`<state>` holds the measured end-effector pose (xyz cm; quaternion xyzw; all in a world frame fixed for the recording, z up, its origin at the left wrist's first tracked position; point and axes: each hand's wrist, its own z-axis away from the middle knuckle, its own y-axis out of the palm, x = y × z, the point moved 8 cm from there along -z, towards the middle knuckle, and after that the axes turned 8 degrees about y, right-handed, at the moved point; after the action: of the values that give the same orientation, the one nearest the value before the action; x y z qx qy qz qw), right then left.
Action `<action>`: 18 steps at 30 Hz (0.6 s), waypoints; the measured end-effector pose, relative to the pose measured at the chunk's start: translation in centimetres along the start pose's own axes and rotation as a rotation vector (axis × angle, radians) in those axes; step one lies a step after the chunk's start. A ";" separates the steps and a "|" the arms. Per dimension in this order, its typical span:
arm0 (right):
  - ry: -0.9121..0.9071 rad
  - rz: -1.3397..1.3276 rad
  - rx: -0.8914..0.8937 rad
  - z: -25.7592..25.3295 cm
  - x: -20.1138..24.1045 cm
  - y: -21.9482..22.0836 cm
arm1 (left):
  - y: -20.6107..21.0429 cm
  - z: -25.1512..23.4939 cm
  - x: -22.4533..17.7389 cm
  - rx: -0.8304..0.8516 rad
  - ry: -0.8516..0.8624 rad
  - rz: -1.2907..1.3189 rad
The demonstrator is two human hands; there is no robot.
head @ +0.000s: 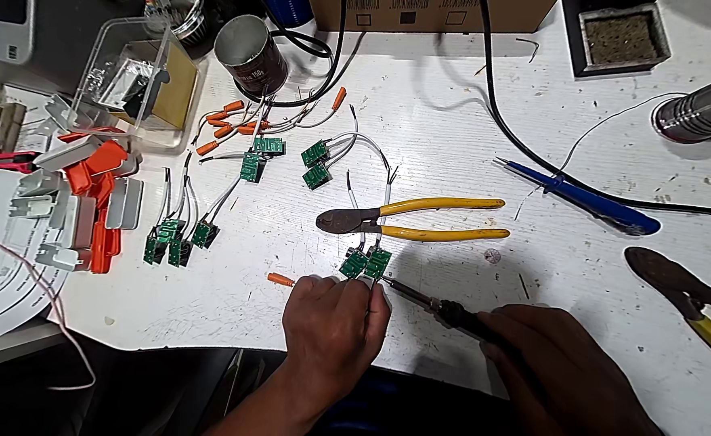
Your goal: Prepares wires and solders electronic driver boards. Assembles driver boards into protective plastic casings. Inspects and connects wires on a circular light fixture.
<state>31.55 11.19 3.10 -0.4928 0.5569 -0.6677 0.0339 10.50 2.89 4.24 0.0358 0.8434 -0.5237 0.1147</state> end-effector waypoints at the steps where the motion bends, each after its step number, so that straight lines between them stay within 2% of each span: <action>1: 0.000 -0.003 0.000 0.0 0.0 0.0 | 0.0 0.0 0.0 0.001 0.000 0.001; 18: 0.014 -0.022 0.002 0.0 -0.2 0.0 | 0.1 -0.1 0.0 0.017 0.003 -0.002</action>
<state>31.66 11.33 3.00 -0.4940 0.5510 -0.6721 0.0233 10.55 2.98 4.21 0.0367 0.8391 -0.5309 0.1124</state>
